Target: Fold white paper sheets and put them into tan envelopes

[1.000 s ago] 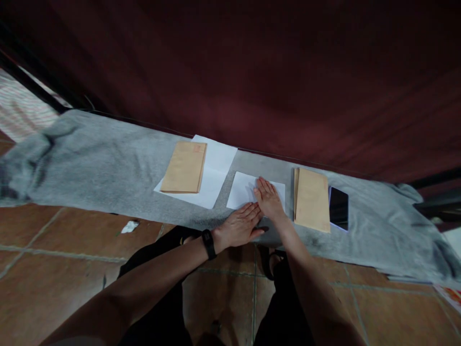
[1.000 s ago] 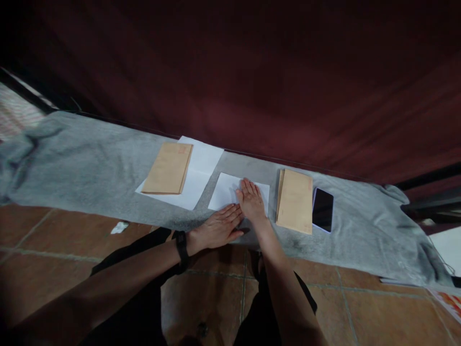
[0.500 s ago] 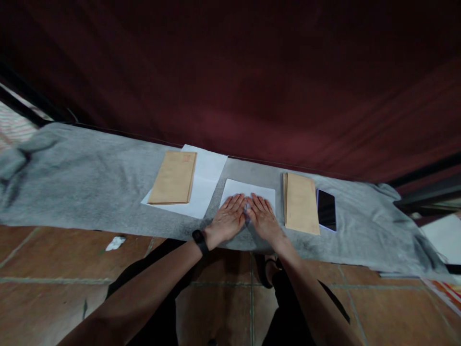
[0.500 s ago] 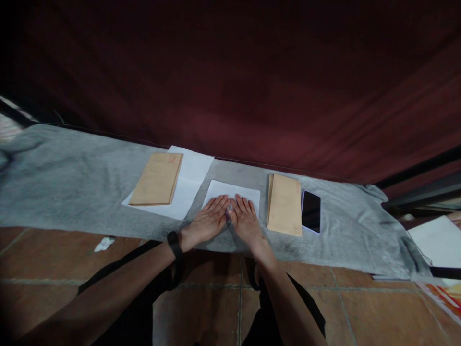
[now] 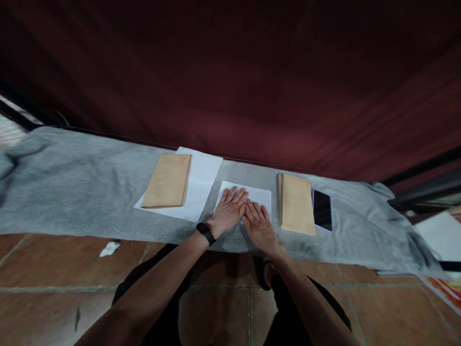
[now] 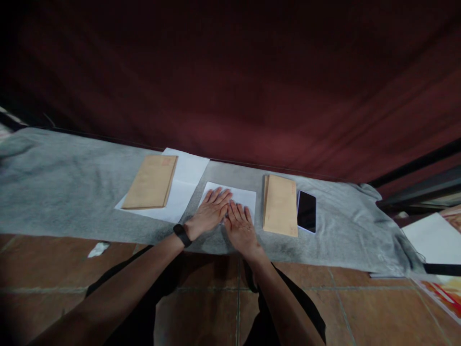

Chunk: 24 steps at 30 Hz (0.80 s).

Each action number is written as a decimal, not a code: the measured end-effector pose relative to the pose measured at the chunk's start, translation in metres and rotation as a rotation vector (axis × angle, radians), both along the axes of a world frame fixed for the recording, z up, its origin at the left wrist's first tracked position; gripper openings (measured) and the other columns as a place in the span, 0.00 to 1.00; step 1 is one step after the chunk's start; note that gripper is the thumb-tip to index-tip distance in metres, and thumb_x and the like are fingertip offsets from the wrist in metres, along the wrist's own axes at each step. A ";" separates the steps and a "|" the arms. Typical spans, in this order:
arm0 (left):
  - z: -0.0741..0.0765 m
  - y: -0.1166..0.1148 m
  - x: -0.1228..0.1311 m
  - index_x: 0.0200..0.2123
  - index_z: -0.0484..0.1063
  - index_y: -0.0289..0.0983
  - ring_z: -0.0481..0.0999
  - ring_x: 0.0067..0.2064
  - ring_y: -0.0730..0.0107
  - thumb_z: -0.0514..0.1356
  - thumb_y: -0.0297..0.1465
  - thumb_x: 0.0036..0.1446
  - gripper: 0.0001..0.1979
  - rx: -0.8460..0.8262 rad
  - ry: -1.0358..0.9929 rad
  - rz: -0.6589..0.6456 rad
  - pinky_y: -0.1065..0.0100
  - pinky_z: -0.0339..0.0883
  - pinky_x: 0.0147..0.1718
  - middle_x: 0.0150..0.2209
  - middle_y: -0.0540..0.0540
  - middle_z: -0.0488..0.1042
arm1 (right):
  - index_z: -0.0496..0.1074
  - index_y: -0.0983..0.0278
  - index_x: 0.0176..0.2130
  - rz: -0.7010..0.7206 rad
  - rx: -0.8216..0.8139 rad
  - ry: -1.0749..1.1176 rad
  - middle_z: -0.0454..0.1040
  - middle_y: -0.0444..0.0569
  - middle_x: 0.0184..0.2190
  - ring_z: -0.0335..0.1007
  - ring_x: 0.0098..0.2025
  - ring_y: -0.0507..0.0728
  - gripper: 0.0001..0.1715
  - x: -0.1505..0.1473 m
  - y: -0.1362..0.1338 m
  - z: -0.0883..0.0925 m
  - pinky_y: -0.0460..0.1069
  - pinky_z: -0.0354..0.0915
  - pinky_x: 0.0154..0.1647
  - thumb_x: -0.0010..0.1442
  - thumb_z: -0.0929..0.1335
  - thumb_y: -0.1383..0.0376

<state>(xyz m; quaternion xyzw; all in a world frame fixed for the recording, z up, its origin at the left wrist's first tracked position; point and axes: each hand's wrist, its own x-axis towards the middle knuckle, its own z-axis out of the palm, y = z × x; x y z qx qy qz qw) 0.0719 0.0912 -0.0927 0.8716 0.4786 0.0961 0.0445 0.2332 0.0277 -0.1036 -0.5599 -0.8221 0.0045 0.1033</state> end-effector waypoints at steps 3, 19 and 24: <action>0.000 0.002 0.005 0.69 0.57 0.39 0.47 0.73 0.55 0.42 0.33 0.70 0.27 0.008 0.008 0.025 0.47 0.40 0.70 0.71 0.49 0.54 | 0.57 0.69 0.69 -0.029 0.044 0.002 0.56 0.55 0.70 0.49 0.72 0.62 0.30 0.000 0.001 -0.004 0.62 0.46 0.72 0.74 0.53 0.61; -0.004 0.011 -0.002 0.69 0.56 0.30 0.51 0.72 0.58 0.45 0.31 0.67 0.28 0.055 0.034 0.216 0.54 0.41 0.70 0.71 0.38 0.53 | 0.58 0.76 0.67 -0.319 0.251 -0.025 0.60 0.68 0.67 0.58 0.68 0.67 0.35 0.012 0.004 -0.019 0.60 0.59 0.64 0.73 0.56 0.54; -0.006 0.012 -0.006 0.68 0.56 0.26 0.51 0.72 0.56 0.45 0.30 0.67 0.29 0.077 0.040 0.307 0.53 0.41 0.70 0.70 0.35 0.54 | 0.59 0.78 0.66 -0.356 0.184 -0.011 0.61 0.70 0.66 0.60 0.67 0.68 0.33 0.015 0.004 -0.014 0.61 0.58 0.64 0.73 0.57 0.57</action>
